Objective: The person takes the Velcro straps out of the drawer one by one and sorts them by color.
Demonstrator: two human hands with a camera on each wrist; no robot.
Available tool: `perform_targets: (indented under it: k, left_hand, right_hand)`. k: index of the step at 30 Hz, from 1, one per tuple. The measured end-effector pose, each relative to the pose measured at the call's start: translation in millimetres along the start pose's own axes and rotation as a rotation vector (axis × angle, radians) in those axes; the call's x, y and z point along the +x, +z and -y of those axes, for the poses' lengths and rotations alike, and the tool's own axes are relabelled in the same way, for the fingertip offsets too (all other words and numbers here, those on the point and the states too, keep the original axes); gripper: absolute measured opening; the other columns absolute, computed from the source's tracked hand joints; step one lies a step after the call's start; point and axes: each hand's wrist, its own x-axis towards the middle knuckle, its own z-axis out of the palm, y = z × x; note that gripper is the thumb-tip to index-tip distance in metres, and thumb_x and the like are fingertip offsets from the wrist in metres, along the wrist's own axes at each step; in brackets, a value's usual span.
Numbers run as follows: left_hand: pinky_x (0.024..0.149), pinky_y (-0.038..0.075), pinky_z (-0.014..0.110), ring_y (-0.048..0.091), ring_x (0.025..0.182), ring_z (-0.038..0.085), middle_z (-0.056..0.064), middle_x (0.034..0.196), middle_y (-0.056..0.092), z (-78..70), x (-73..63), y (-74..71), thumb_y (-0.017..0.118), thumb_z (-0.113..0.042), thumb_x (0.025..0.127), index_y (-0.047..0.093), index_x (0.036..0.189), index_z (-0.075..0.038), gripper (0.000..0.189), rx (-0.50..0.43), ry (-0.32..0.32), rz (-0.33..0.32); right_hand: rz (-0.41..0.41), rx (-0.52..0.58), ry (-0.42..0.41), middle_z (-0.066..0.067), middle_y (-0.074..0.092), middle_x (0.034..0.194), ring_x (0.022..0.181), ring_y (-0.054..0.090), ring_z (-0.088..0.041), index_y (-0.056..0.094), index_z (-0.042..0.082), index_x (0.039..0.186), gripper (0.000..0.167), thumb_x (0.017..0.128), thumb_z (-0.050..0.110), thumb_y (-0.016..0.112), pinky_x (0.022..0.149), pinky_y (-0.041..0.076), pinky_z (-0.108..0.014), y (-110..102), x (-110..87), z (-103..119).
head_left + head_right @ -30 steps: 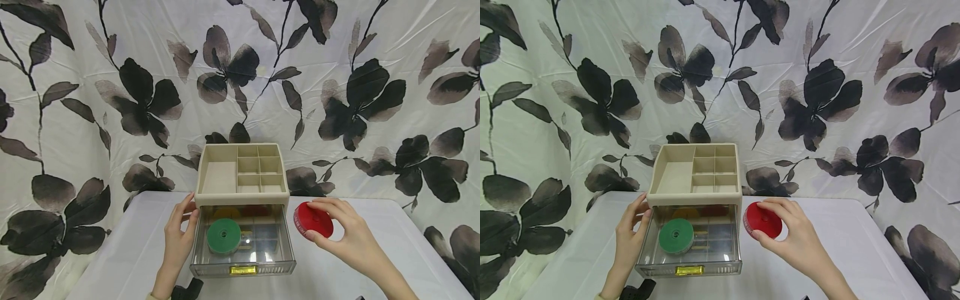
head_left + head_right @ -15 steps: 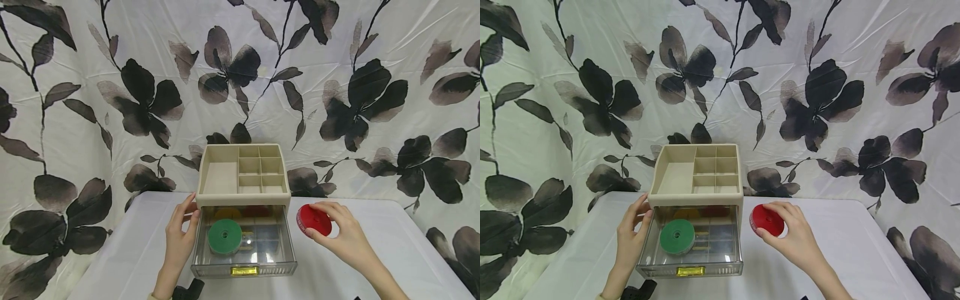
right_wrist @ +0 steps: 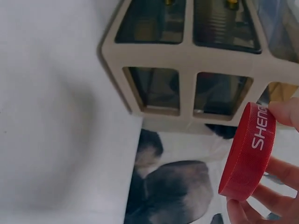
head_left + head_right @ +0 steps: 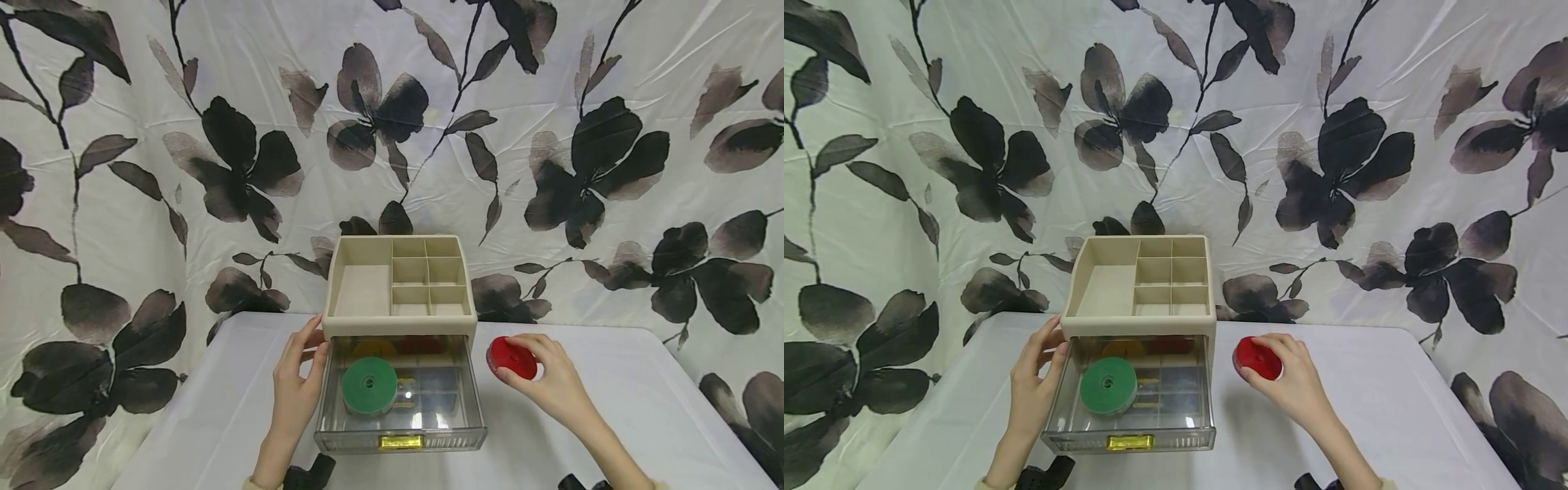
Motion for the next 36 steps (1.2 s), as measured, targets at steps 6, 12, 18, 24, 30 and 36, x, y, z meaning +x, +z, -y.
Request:
perform_targets:
  k: [6,12,18,24,30,36]
  left_hand:
    - [0.083,0.047,0.009,0.056,0.099,-0.002,0.011,0.101,0.063,-0.1,0.0,0.2,0.063,0.007,0.087,0.051,0.137,-0.007,0.053,0.007,0.015,0.004]
    - [0.083,0.047,0.009,0.056,0.099,-0.001,0.011,0.101,0.063,0.5,0.5,-0.4,0.063,0.006,0.087,0.052,0.137,-0.007,0.053,0.015,0.014,0.003]
    - [0.083,0.047,0.009,0.056,0.099,-0.003,0.01,0.102,0.063,-0.8,-0.1,-1.5,0.063,0.005,0.088,0.051,0.138,-0.008,0.053,0.02,-0.003,0.014]
    - [0.083,0.047,0.009,0.057,0.098,-0.001,0.011,0.101,0.063,-0.7,0.1,-0.5,0.063,0.006,0.087,0.052,0.137,-0.006,0.053,0.004,0.017,0.0]
    - [0.083,0.047,0.009,0.057,0.098,0.001,0.011,0.101,0.063,-0.6,-0.9,-0.8,0.063,0.006,0.087,0.052,0.137,-0.007,0.053,0.012,0.01,0.003]
    - [0.083,0.048,0.011,0.057,0.098,0.002,0.01,0.101,0.063,-0.2,-0.7,-1.1,0.062,0.006,0.088,0.051,0.137,-0.007,0.052,0.013,0.005,0.005]
  right_hand:
    - [0.016,-0.01,0.052,-0.011,0.063,0.116,0.106,0.053,-0.029,0.067,0.007,0.114,0.043,0.076,0.022,0.079,0.078,0.054,-0.043,12,3.8,-15]
    - [0.012,-0.016,0.079,-0.015,0.063,0.114,0.103,0.053,-0.032,0.067,0.004,0.112,0.041,0.077,0.023,0.078,0.078,0.053,-0.046,24,9.2,-28]
    - [0.03,-0.019,0.119,-0.018,0.062,0.116,0.104,0.053,-0.035,0.067,0.003,0.114,0.041,0.079,0.022,0.075,0.079,0.054,-0.049,38,13.5,-42]
    - [0.022,-0.017,0.125,-0.019,0.061,0.115,0.105,0.053,-0.037,0.067,0.002,0.114,0.04,0.079,0.021,0.074,0.079,0.053,-0.049,50,16.0,-51]
    - [0.026,-0.015,0.136,-0.019,0.061,0.116,0.106,0.052,-0.037,0.067,0.003,0.114,0.04,0.079,0.021,0.074,0.08,0.052,-0.049,61,18.1,-58]
    - [0.045,-0.024,0.154,-0.02,0.062,0.116,0.106,0.053,-0.038,0.067,0.002,0.114,0.041,0.079,0.023,0.075,0.083,0.049,-0.051,67,20.4,-63]
